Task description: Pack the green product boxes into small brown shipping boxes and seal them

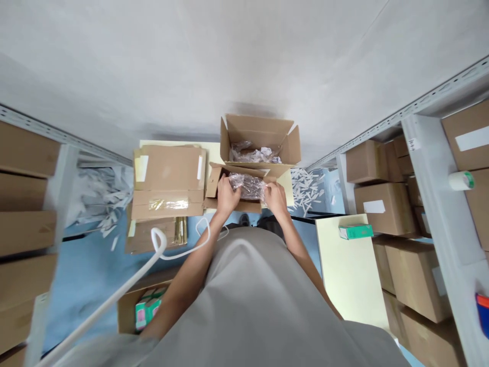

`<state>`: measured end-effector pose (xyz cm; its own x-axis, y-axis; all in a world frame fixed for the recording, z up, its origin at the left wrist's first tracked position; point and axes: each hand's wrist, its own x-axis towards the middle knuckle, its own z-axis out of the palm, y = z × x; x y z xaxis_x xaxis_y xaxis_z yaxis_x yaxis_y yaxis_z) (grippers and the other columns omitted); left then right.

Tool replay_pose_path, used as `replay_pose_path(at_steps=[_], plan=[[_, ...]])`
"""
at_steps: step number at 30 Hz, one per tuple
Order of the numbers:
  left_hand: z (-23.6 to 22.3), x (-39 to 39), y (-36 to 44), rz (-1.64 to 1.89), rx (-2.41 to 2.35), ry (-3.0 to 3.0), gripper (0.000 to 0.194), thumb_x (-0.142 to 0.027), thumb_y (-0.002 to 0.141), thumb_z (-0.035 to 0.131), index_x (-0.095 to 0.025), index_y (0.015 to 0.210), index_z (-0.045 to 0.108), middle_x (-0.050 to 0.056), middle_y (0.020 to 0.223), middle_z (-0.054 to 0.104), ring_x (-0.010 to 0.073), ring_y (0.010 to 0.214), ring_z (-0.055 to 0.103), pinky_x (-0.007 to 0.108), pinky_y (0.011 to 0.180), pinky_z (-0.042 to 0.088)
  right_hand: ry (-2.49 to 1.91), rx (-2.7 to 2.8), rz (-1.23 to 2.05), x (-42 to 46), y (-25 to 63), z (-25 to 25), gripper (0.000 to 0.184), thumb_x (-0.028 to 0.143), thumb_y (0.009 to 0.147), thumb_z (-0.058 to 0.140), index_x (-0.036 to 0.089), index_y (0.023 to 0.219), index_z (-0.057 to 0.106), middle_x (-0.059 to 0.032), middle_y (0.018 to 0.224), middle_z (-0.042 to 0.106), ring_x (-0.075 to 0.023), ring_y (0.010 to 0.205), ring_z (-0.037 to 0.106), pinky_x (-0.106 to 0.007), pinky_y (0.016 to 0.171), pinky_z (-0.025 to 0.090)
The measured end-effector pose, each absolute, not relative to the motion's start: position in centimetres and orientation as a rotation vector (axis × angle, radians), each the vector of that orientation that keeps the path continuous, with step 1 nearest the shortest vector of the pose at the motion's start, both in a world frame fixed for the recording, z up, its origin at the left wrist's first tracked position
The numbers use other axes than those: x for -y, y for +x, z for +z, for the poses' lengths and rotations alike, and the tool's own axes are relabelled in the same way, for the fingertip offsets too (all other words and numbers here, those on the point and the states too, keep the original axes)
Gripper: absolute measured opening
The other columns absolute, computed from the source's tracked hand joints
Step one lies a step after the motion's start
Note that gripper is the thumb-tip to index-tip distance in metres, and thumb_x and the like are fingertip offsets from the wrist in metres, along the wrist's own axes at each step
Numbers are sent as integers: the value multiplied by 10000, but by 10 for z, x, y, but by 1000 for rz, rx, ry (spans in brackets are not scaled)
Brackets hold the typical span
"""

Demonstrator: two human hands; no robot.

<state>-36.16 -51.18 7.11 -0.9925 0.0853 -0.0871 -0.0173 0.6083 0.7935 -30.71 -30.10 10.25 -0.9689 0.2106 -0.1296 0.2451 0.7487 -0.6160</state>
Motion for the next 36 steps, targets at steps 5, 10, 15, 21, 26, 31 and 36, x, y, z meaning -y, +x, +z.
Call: replay_pose_path(at_steps=[5,10,15,21,26,31,36], plan=[[85,535,-371,1206,-2880,84,341,-182,890,693,-150,1223,628,276,1664,486,441,1687,266,651,1392,219,354,-2912,-1023,311,-318,92,279,282,1096,499,191,1064,761,-161,1123,771,-319,1125,664,-434,1049,512],[88,559,-380,1096,-2866,-111,605,-157,884,676,-127,1475,545,274,1513,586,470,1473,557,654,1262,428,283,-2975,-1011,320,-316,77,219,356,1066,623,210,1073,786,-149,1172,761,-341,1262,604,-552,1293,356],[82,570,-384,1181,-2769,-139,807,-198,926,705,-195,1664,377,213,1445,656,402,1352,662,562,1170,523,251,-2967,-1062,318,-315,70,231,333,1048,624,211,1134,800,-167,1267,738,-342,1348,570,-597,1350,280],[78,569,-381,1147,-2754,-182,824,-331,873,871,-163,1564,456,218,1440,657,385,1284,697,523,1126,543,275,-2962,-1127,315,-307,74,329,268,1033,585,173,1301,751,-198,1521,633,-333,1535,478,-524,1332,358],[80,569,-376,997,-2832,-90,351,-326,987,716,-185,1305,672,204,1384,681,384,1239,703,518,1125,532,628,-2945,-1220,317,-297,64,656,373,1015,618,117,1603,479,-260,1685,476,-346,1527,527,-505,1227,483],[83,569,-374,944,-2833,-20,278,-310,985,685,-196,1236,715,179,1297,727,370,1195,710,496,1106,536,740,-2720,-1197,313,-293,56,283,420,1021,555,182,1096,688,-203,1140,777,-341,1052,749,-456,968,582],[83,554,-363,995,-2770,102,276,-276,989,658,-210,1248,727,146,1280,743,319,1123,735,454,1052,573,826,-2662,-1303,297,-269,58,342,456,1004,536,301,708,465,-41,688,650,-267,764,672,-364,807,544]])
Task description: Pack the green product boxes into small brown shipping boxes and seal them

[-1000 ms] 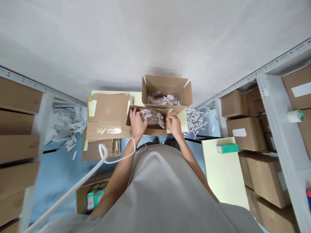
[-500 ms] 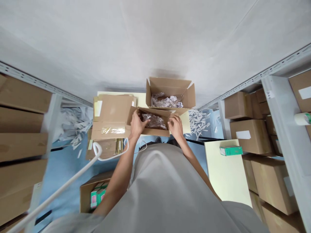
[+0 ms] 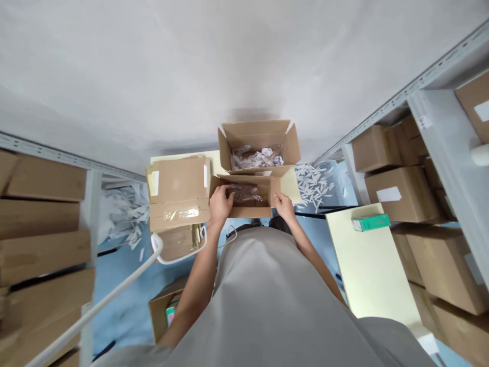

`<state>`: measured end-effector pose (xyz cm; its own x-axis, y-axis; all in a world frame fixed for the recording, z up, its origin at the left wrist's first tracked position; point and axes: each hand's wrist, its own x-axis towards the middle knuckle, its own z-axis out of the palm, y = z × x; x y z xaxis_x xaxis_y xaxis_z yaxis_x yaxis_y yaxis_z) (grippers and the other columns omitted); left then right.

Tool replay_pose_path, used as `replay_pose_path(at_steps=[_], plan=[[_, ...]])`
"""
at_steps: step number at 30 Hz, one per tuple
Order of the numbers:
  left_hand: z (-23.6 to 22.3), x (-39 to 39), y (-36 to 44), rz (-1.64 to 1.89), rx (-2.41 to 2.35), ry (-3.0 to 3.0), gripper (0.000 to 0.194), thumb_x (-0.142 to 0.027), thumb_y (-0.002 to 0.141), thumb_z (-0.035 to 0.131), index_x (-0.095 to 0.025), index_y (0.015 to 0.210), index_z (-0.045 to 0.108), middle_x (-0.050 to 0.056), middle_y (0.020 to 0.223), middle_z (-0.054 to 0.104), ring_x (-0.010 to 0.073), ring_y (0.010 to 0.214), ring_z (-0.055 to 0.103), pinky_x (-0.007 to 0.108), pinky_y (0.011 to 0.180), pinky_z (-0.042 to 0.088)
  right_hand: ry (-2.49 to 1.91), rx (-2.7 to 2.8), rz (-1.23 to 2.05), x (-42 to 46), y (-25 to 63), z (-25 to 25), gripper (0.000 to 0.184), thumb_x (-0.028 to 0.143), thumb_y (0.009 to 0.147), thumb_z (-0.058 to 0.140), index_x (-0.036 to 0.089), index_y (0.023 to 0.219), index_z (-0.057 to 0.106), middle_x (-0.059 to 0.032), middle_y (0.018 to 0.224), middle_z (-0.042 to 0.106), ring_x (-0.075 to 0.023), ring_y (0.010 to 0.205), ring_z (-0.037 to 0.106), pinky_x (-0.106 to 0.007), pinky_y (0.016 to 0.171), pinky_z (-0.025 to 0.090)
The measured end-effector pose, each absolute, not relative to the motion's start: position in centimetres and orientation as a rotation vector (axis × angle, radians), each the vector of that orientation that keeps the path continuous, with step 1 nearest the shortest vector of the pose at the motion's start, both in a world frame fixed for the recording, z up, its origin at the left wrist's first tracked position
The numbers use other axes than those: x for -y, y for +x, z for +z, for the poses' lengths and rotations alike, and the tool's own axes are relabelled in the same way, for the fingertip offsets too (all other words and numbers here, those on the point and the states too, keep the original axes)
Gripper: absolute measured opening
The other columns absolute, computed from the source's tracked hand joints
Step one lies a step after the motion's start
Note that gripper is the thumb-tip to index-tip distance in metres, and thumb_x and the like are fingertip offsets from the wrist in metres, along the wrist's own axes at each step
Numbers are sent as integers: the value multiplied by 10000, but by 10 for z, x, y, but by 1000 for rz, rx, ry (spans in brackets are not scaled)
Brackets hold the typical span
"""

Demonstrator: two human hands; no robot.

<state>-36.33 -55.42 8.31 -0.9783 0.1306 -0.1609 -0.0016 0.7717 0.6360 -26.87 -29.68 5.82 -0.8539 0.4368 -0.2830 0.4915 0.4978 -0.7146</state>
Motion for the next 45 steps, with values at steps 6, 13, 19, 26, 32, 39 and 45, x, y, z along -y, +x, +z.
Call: replay_pose_path(at_steps=[6,13,19,26,32,39,45], plan=[[82,493,-341,1020,-2562,470,282,-260,1020,622,-202,1274,731,153,1314,726,298,1070,750,451,1027,602,1257,-2565,-1499,250,-190,66,352,523,961,587,285,713,511,-26,709,680,-250,773,655,-395,849,568],[84,389,-300,1002,-2399,1120,257,-228,1047,574,-243,1247,736,173,1475,635,347,1473,556,568,1271,451,2024,-2339,-1553,225,-45,79,408,646,931,551,261,802,589,-31,748,697,-238,777,616,-392,813,545],[88,296,-257,937,-2200,1428,285,-174,987,643,-241,1245,744,185,1625,536,383,1616,415,637,1312,377,2593,-2095,-1528,217,63,89,507,750,895,547,253,795,561,-6,709,630,-213,775,564,-362,780,496],[86,191,-193,871,-1933,1615,270,-138,959,627,-232,1169,767,142,1333,746,300,1267,721,427,1104,584,2679,-1925,-1773,177,164,106,573,802,870,636,230,866,617,-41,809,689,-225,798,591,-342,730,488],[82,111,-129,854,-1769,1748,345,-97,943,610,-244,1199,788,101,1221,798,278,1151,766,398,1056,602,2774,-1895,-1838,131,247,104,560,775,880,669,216,854,636,-55,836,713,-230,831,611,-333,744,500],[74,23,-67,871,-1618,1745,306,-150,967,598,-215,1192,796,108,1248,812,270,1190,752,416,1105,589,3055,-1560,-1909,91,291,77,641,839,804,683,203,878,664,-60,854,739,-247,864,645,-360,790,541],[58,-8,-59,854,-1678,1528,624,-234,1014,592,-205,1633,524,135,1402,761,254,1303,726,414,1155,573,3032,-1580,-1852,75,292,57,615,822,870,609,208,857,652,-59,790,711,-247,829,650,-350,729,555]])
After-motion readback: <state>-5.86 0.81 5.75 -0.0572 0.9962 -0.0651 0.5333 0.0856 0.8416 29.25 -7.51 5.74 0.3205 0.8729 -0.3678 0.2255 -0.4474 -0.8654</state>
